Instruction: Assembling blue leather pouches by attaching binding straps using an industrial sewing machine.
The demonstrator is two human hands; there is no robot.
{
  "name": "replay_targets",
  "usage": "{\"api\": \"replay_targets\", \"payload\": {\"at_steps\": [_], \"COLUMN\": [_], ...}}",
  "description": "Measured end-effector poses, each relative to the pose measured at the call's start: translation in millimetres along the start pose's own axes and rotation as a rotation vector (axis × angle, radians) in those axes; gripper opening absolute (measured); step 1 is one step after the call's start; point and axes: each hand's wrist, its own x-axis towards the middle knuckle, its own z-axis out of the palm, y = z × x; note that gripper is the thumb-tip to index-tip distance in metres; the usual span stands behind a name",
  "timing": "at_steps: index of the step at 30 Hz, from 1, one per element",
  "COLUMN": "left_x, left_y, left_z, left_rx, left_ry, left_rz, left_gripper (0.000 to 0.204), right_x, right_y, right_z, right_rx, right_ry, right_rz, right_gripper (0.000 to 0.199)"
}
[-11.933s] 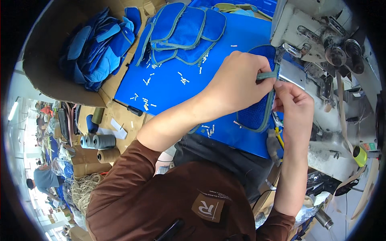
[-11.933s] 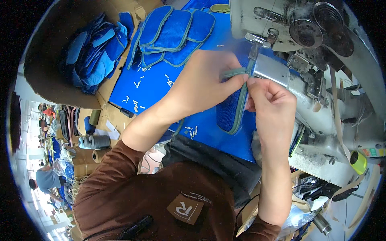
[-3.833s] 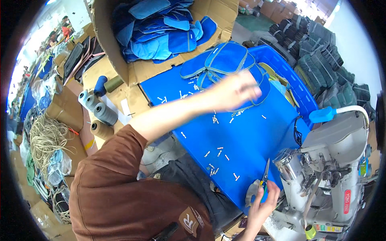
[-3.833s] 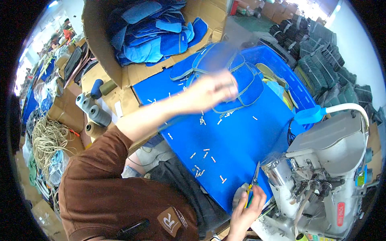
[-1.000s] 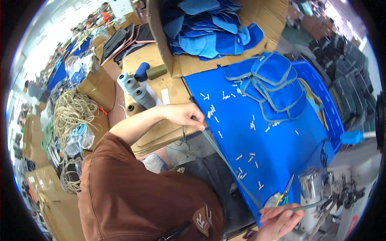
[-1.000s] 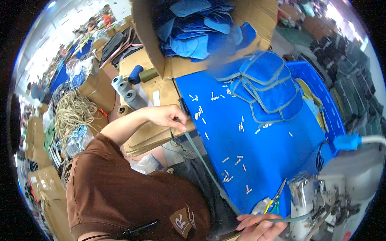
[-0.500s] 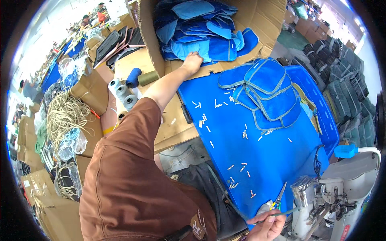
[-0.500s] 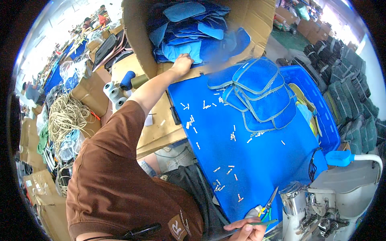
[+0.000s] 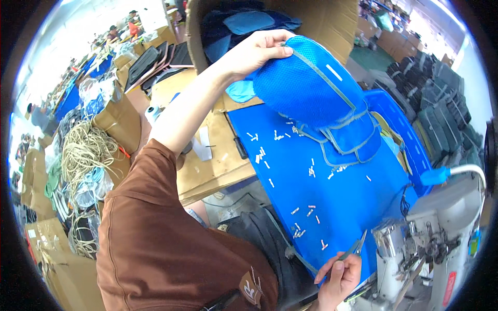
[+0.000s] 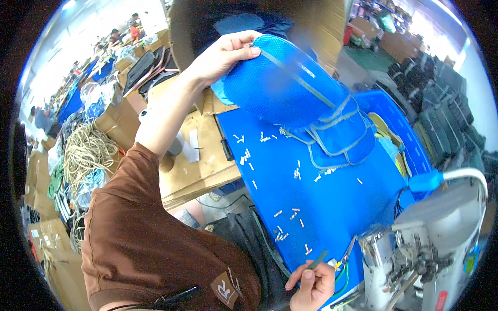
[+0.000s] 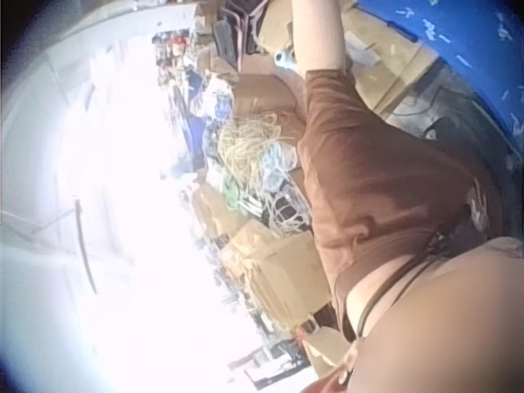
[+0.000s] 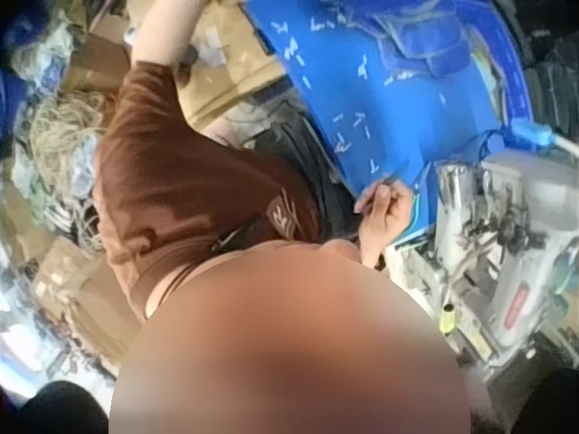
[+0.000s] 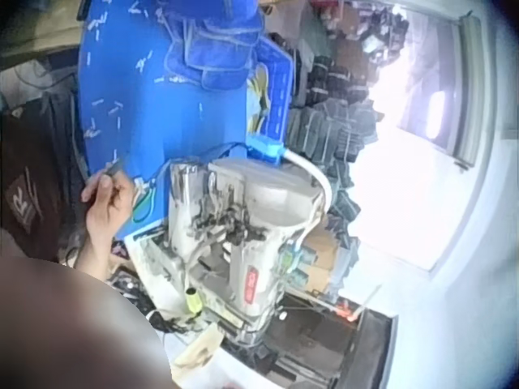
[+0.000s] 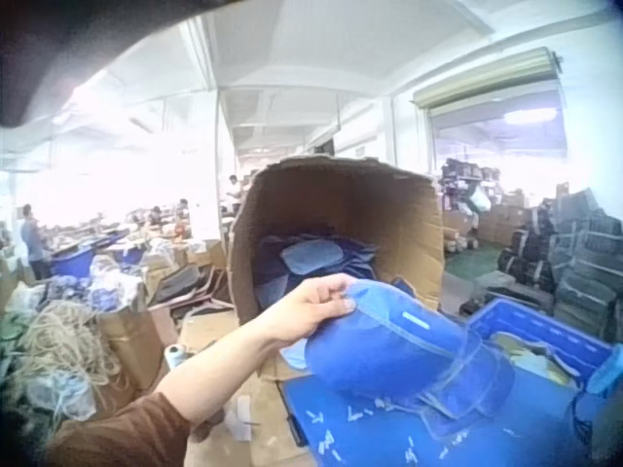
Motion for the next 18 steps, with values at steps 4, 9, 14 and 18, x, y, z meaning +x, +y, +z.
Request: {"api": "replay_targets", "payload": {"at_steps": [4, 9, 14, 18], "left_x": [-18.2, -109.2, -75.7, -85.0], "left_y": [-15.3, -107.5, -100.1, -138.4], "left_z": [70.4, 163.5, 235.3, 293.3], "left_rx": [-0.364, 0.783, 0.634, 0.633], "left_ry": [0.088, 0.038, -0.635, -0.809], "left_rz": [-0.166, 0.015, 0.597, 0.607], "left_gripper": [0.022, 0.064, 0.053, 0.061], "right_x": [-6.3, -20.4, -20.1, -21.7], "right_y": [4.8, 14.8, 20.2, 12.5], "right_z": [-0.3, -9.1, -12.2, -5.6], "right_rx": [-0.054, 0.001, -0.084, -0.099], "right_ry": [0.078, 0.182, 0.250, 0.239], "right_rz": [-0.010, -0.048, -0.026, -0.071], "right_gripper": [0.015, 0.006, 0.004, 0.004]}}
